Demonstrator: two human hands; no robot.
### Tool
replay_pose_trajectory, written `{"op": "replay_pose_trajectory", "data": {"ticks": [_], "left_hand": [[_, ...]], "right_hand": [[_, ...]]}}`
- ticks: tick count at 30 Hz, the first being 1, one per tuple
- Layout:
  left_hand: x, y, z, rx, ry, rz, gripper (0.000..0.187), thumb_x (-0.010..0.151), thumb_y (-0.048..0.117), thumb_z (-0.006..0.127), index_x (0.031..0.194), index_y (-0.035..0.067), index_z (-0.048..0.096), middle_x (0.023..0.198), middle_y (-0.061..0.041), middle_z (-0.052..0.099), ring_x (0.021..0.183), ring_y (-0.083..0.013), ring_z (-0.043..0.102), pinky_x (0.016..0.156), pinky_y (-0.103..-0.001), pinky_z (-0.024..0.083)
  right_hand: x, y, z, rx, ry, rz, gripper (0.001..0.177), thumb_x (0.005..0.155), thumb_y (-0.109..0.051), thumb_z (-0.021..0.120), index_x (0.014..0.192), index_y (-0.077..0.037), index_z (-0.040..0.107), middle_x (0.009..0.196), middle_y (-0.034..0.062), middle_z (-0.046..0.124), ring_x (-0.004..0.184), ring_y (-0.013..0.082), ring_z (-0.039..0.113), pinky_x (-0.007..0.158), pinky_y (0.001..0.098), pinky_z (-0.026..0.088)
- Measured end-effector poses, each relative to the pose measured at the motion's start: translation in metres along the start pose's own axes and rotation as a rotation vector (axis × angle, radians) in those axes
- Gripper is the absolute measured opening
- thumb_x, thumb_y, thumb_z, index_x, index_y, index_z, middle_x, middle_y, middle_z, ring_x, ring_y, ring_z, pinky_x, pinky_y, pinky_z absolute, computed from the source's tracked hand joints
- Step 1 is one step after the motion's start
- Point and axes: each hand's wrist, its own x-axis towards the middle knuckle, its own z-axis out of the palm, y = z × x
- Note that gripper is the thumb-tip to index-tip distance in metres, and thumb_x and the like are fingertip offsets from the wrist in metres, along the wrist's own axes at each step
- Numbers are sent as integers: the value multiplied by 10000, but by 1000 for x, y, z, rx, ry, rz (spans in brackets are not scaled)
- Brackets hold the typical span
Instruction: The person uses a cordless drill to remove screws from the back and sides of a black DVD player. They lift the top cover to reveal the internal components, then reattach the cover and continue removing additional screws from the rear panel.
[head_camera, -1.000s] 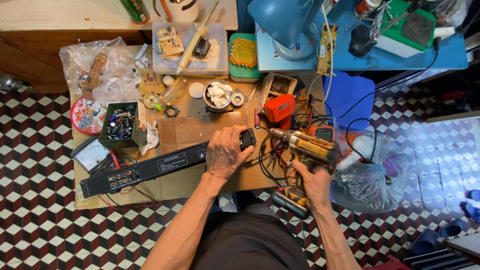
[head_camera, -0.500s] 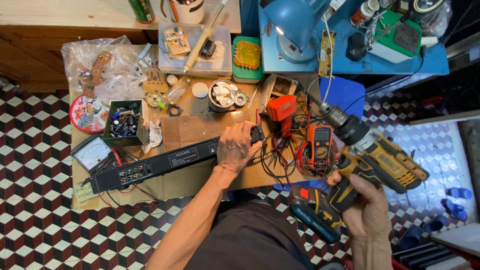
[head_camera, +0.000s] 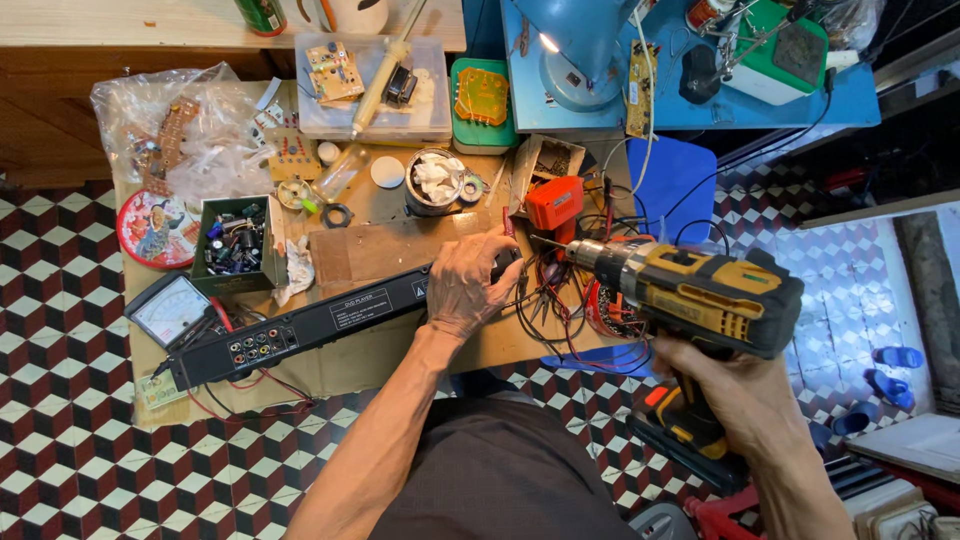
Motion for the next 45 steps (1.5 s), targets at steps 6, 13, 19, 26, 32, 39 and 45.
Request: {"op": "replay_pose_trajectory", "data": {"ticks": [6,13,19,26,32,39,45], "left_hand": [[-3,0,1,-18,-2,-30,131,880,218,768,953,128,707,1071,-23,748,974,-212,685,857,-379,491],[-3,-2,4,-11,-8,-50,119,907,223,759,971,130,720,1072,-16,759,958,-189,693,849,-366,494],[-3,-3,5,-14,-16,-64,110,893,224,756,951,135,728,1047,-27,761,970,-195,698,863,-368,495],[1,1,0,-44,-19,-82,122,876,203,747,963,119,729,1013,-16,754,943,-198,691,845,-368,489],[2,0,0,-42,-15,-83,118,874,193,738,969,125,728,1015,-11,749,949,-194,691,852,-366,493],[2,0,0,-32,-8,-68,126,870,193,740,973,121,726,1043,-17,749,965,-199,687,855,-369,492],[1,-2,3,-25,-23,-65,132,876,208,745,981,127,731,1051,-15,751,989,-187,691,862,-367,490]], "right_hand": [[2,-19,2,-93,-20,-15,282,767,-117,787,1029,-31,733,803,105,759,713,197,732,675,389,629],[8,-25,6,-136,-60,30,391,733,-108,803,1103,-31,702,824,128,745,705,201,709,641,389,609],[15,-26,10,-254,-103,60,379,726,-158,801,1078,-49,710,792,114,751,697,199,722,624,375,625],[19,-29,14,-285,-128,70,339,750,-180,787,1044,-20,729,779,131,752,690,216,723,624,390,622],[21,-27,14,-286,-118,76,436,725,-206,801,1116,-35,714,806,132,768,709,219,742,665,392,641],[23,-23,18,-261,-106,85,550,701,-242,819,1196,-52,671,853,127,763,722,235,744,682,423,656],[26,-21,13,-406,-139,96,486,776,-348,807,1149,-59,695,835,144,752,738,239,757,704,442,637]]}}
